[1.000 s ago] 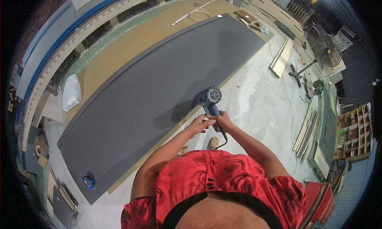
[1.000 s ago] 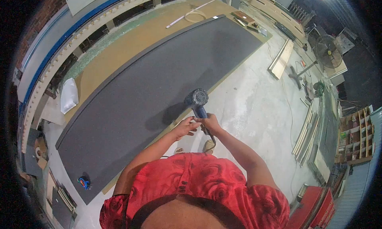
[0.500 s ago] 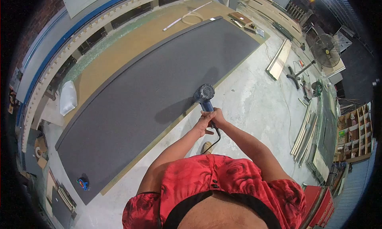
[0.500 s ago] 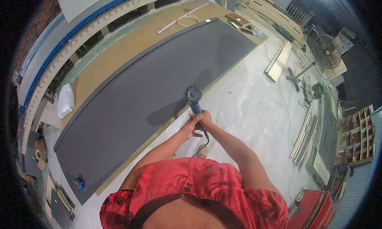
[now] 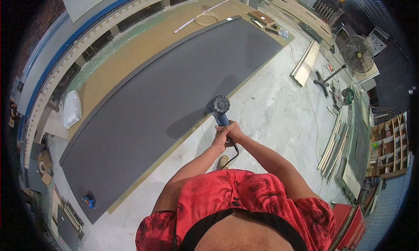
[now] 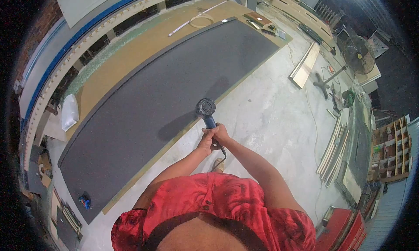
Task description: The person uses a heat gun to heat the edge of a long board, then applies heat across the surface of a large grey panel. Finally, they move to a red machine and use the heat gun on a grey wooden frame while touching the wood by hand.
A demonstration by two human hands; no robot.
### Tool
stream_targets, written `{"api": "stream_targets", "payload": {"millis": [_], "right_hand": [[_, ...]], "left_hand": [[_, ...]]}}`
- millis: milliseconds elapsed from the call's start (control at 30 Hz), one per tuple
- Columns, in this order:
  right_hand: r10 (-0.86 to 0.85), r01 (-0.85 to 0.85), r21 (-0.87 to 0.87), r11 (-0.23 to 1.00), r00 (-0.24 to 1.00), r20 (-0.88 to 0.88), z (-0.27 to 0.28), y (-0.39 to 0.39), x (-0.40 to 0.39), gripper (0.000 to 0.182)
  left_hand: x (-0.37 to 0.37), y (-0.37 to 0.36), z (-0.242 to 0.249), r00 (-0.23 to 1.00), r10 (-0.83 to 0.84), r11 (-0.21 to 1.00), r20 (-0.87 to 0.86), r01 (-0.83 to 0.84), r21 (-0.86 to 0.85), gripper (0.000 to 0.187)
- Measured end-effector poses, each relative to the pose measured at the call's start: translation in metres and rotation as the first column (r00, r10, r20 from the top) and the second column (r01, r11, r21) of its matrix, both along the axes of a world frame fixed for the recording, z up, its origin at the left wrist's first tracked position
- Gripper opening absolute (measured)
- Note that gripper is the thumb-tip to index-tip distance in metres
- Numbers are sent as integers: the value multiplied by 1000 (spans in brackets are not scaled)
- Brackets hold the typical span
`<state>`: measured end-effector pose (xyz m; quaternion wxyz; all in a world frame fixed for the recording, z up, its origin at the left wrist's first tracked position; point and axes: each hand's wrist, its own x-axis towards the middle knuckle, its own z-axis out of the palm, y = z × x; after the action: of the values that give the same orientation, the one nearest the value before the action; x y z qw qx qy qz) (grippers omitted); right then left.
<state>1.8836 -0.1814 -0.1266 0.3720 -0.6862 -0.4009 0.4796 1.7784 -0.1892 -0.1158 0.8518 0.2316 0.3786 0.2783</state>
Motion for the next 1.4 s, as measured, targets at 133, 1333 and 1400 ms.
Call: {"api": "stream_targets", "payload": {"millis": [133, 1333, 1400], "right_hand": [[-25, 24, -24, 999, 997, -72, 8, -4, -2, 52], [79, -121, -169, 978, 968, -236, 33, 17, 53, 39], [61, -92, -154, 984, 979, -196, 38, 24, 63, 39]], "left_hand": [[2, -1, -9, 1000, -14, 999, -5, 14, -41, 66], [-82, 34, -72, -211, 79, 753, -974, 653, -81, 103], [-78, 35, -73, -222, 75, 748, -972, 658, -93, 105]]}}
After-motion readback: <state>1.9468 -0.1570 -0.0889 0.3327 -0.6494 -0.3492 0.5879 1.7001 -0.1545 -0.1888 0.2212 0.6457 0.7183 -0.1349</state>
